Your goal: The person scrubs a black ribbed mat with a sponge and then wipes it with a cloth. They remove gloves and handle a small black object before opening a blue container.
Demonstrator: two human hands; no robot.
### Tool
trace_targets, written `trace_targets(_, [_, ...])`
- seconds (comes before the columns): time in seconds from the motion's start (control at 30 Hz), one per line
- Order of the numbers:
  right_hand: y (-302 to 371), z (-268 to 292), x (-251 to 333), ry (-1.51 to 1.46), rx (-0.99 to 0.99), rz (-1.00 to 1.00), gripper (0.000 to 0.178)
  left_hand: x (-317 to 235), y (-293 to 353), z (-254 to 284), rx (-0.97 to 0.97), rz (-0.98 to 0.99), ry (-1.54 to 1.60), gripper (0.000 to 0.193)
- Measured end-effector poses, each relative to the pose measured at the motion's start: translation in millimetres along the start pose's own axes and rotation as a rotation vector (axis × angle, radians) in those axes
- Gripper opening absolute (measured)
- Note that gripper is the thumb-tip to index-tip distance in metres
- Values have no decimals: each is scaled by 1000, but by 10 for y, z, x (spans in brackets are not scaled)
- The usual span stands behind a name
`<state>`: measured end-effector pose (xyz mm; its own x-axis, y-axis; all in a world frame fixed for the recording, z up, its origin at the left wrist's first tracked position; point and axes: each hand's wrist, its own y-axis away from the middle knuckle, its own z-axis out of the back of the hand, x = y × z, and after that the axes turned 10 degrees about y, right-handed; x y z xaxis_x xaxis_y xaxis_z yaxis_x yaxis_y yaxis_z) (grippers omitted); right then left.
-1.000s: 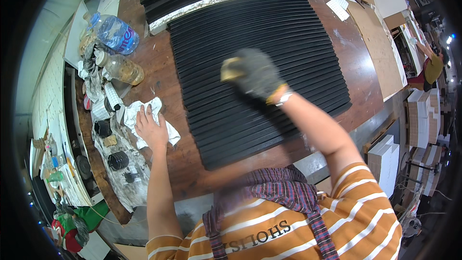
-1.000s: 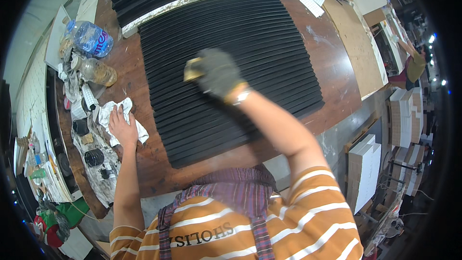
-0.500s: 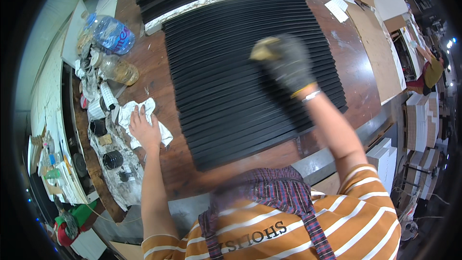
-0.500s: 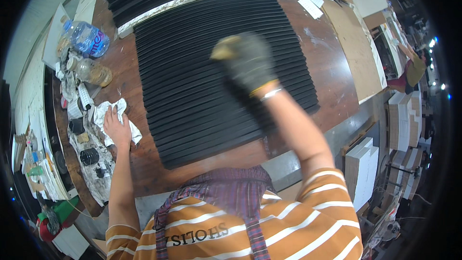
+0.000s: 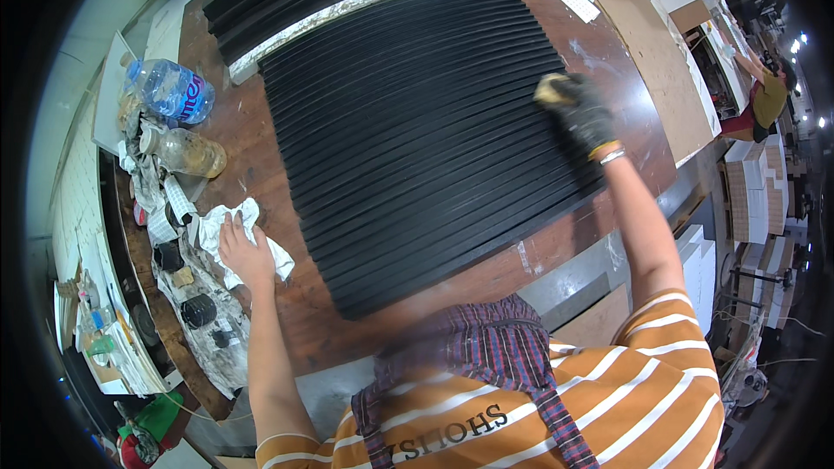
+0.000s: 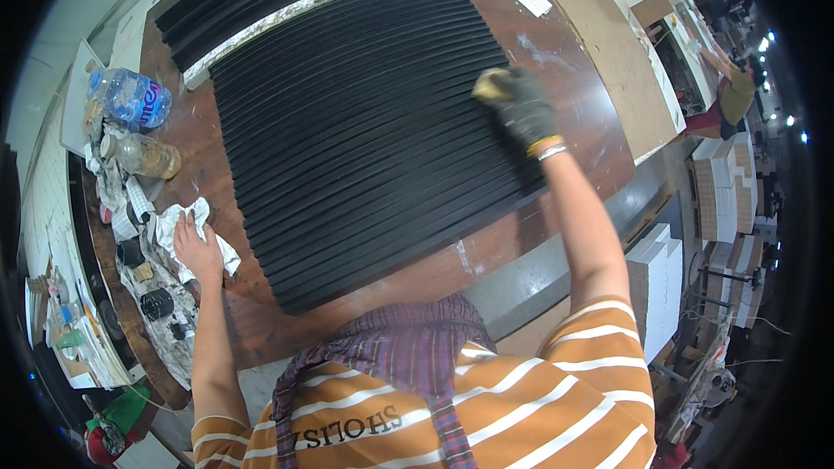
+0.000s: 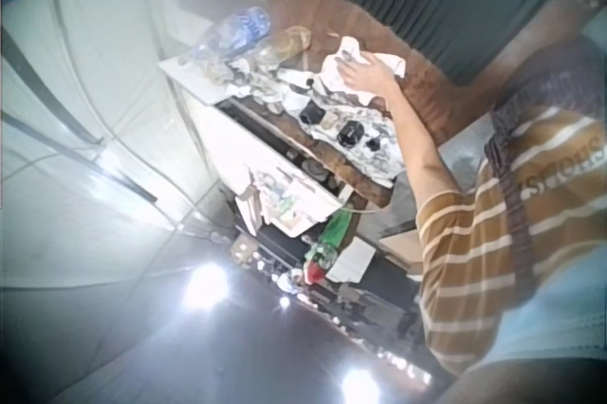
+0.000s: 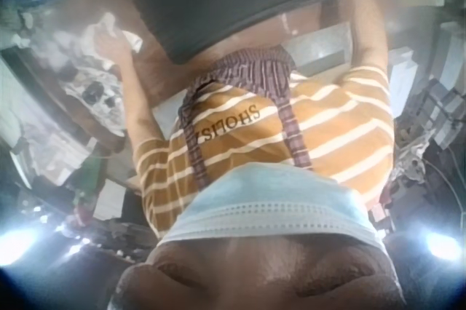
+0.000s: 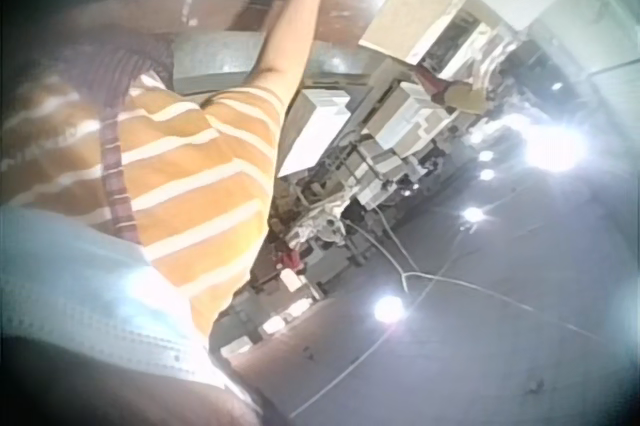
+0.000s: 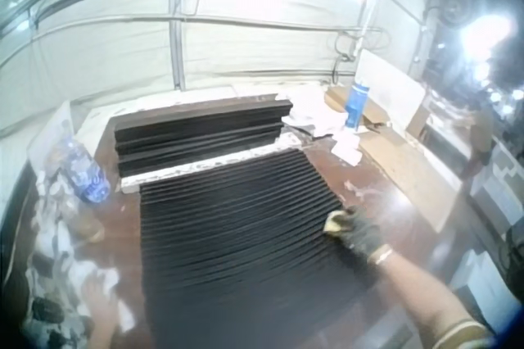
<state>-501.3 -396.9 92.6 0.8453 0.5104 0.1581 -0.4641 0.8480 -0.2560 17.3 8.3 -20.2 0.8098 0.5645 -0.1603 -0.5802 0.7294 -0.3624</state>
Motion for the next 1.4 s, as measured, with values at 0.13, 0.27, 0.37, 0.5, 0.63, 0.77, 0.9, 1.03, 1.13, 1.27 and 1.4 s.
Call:
trace_targets(0.13, [-107, 276, -327, 426, -95, -219, 30, -19, -7, 0, 3, 6, 0, 47])
trace_targets(0.27, [125, -156, 1131, -347, -152, 233, 39, -15, -8, 16, 10, 4, 12, 47])
trace_targets(0.37, [544, -338, 2485, -410, -175, 588, 39, 5, -18, 14, 21, -7, 21, 47])
trace_targets(0.5, [736, -349, 2840, -420, 85, 591, 25, 31, -27, 0, 5, -13, 23, 47])
trace_targets(0.63, [595, -136, 1708, -241, -9, 425, 32, 21, -5, -15, -2, -6, 21, 47])
trace_targets(0.77, [463, 281, 792, 154, 36, -54, 32, -40, -4, -3, 10, 16, -20, 46])
trace_targets(0.9, [363, 241, 1140, 60, -19, -56, 33, -106, -6, 36, -11, 9, -1, 48])
trace_targets(1.03, [155, -373, 2431, -216, -166, 459, 33, -141, -9, 60, 46, 93, 38, 49])
trace_targets(1.13, [-41, -702, 3509, -261, -44, 586, 29, -147, -3, 89, 75, 120, 55, 49])
trace_targets(1.27, [-286, -733, 4064, -91, 56, 721, 24, -170, -11, 126, 93, 146, 76, 50])
trace_targets(1.4, [-546, -460, 3376, -53, 9, 521, 16, -212, -18, 147, 93, 146, 76, 51])
